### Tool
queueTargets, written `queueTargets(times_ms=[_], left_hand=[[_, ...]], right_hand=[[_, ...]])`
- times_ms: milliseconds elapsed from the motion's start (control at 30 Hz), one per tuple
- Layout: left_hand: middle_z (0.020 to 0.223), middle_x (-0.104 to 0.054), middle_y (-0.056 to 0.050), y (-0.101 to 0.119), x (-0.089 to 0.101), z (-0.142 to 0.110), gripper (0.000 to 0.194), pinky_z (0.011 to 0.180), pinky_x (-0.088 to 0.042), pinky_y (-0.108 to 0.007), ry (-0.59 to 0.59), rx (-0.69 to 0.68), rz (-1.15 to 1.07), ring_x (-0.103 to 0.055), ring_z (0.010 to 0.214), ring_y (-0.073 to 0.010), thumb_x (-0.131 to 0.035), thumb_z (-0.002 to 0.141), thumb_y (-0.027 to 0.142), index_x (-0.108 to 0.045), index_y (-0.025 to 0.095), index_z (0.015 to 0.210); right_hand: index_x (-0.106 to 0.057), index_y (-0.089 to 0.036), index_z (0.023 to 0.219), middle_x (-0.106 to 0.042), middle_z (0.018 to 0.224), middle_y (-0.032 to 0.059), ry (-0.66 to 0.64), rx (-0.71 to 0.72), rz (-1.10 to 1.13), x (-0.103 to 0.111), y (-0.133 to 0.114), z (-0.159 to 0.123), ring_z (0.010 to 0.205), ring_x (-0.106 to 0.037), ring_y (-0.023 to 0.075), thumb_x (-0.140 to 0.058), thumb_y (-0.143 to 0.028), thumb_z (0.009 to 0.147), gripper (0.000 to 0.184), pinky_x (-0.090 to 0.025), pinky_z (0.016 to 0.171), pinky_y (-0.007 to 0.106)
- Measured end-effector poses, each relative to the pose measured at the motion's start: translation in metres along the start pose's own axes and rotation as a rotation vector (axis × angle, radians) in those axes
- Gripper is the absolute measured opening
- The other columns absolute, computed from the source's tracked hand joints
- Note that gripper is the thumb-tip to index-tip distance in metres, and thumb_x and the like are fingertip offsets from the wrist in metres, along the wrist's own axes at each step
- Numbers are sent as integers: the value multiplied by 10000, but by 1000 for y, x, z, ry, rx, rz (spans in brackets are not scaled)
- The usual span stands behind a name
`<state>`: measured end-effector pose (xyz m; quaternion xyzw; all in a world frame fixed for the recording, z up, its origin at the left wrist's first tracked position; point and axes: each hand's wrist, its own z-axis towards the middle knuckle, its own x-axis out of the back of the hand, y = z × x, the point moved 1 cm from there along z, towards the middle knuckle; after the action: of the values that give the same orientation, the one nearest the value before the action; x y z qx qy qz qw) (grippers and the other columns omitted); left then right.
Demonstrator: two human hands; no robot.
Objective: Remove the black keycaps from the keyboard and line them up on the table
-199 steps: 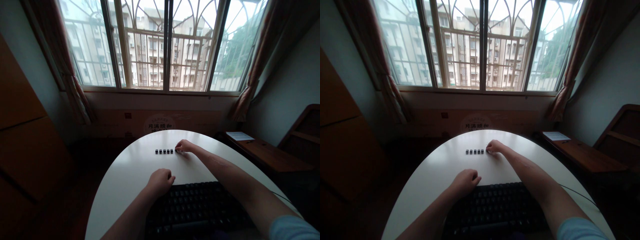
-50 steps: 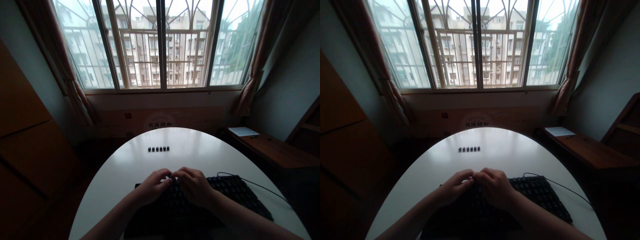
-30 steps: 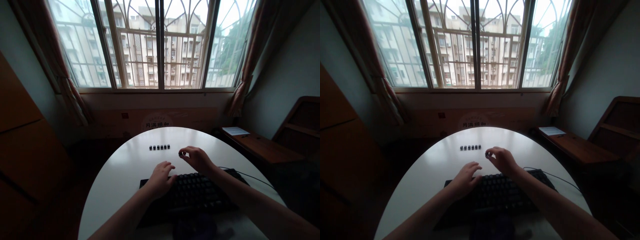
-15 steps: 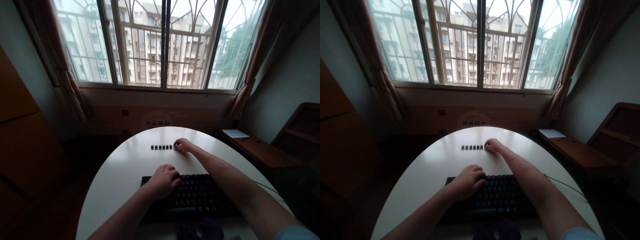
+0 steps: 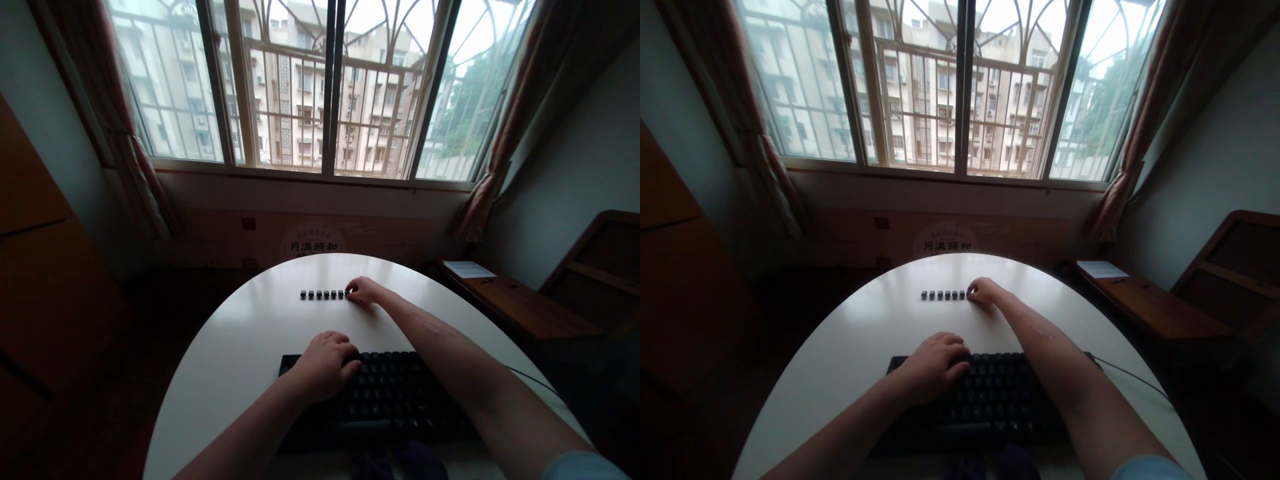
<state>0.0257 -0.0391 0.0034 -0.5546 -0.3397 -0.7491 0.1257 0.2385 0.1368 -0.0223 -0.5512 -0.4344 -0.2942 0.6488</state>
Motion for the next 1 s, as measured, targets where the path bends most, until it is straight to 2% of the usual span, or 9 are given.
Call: queueTargets(times_ms=[233, 367, 600, 733, 800, 867, 900, 1000], left_hand=[[1105, -657, -78, -2, -2, -1, 300, 969, -403, -436, 18, -14, -6, -553, 1082, -282, -503, 907, 409, -700, 234, 1051], [1112, -659, -74, -2, -3, -2, 300, 971, -402, -434, 23, -15, -2, -554, 1085, -280, -499, 911, 408, -698, 237, 1058], [1127, -659, -88, 3, 2, -4, 310, 967, -412, -440, -14, 32, -5, -567, 1079, -288, -496, 910, 402, -703, 225, 1058], [1112, -660, -84, 3, 2, -3, 306, 954, -422, -424, -4, 25, -31, -567, 1069, -281, -496, 909, 406, -705, 229, 1045], [1112, -661, -83, 2, 1, -3, 311, 956, -419, -424, -7, 26, -36, -570, 1061, -278, -484, 915, 399, -702, 228, 1055], [1111, -661, -85, 2, 1, -3, 316, 954, -419, -420, -13, 21, -31, -573, 1053, -273, -467, 924, 388, -699, 222, 1061], [1104, -661, -88, 2, 1, -3, 317, 948, -421, -417, -16, 18, -27, -574, 1047, -272, -461, 928, 383, -697, 217, 1058], [1056, -660, -96, 2, 1, -3, 314, 917, -435, -410, -24, 6, -25, -578, 1013, -270, -452, 932, 373, -698, 198, 1020]], right_hand=[[-732, -164, 1079, -710, 809, 27, -26, -22, 20, 0, 2, 1, 634, -590, 109, -690, -231, 769, 320, -442, 613, 190], [-745, -166, 1042, -713, 817, 30, -27, -31, 32, 0, 2, 2, 651, -596, 114, -690, -238, 764, 292, -443, 618, 192], [-746, -152, 1023, -708, 801, 34, -20, -34, 88, 0, 3, 3, 639, -594, 119, -711, -216, 749, 283, -450, 619, 203], [-688, -132, 1158, -710, 828, 54, 7, -31, 169, 8, -2, -4, 635, -600, 128, -788, -202, 674, 499, -468, 627, 220], [-649, -122, 1216, -706, 891, 75, 62, -8, 227, 16, -8, -11, 684, -605, 135, -785, -240, 694, 552, -476, 652, 226], [-642, -110, 1215, -689, 978, 104, 145, 19, 292, 26, -18, -24, 740, -604, 143, -672, -345, 818, 462, -483, 671, 235], [-642, -106, 1203, -675, 1019, 118, 184, 30, 323, 31, -23, -34, 756, -603, 146, -556, -406, 896, 438, -488, 666, 241], [-653, -112, 1131, -650, 1056, 135, 251, 82, 477, 44, -39, -75, 797, -612, 162, -199, -519, 990, 626, -510, 643, 255]])
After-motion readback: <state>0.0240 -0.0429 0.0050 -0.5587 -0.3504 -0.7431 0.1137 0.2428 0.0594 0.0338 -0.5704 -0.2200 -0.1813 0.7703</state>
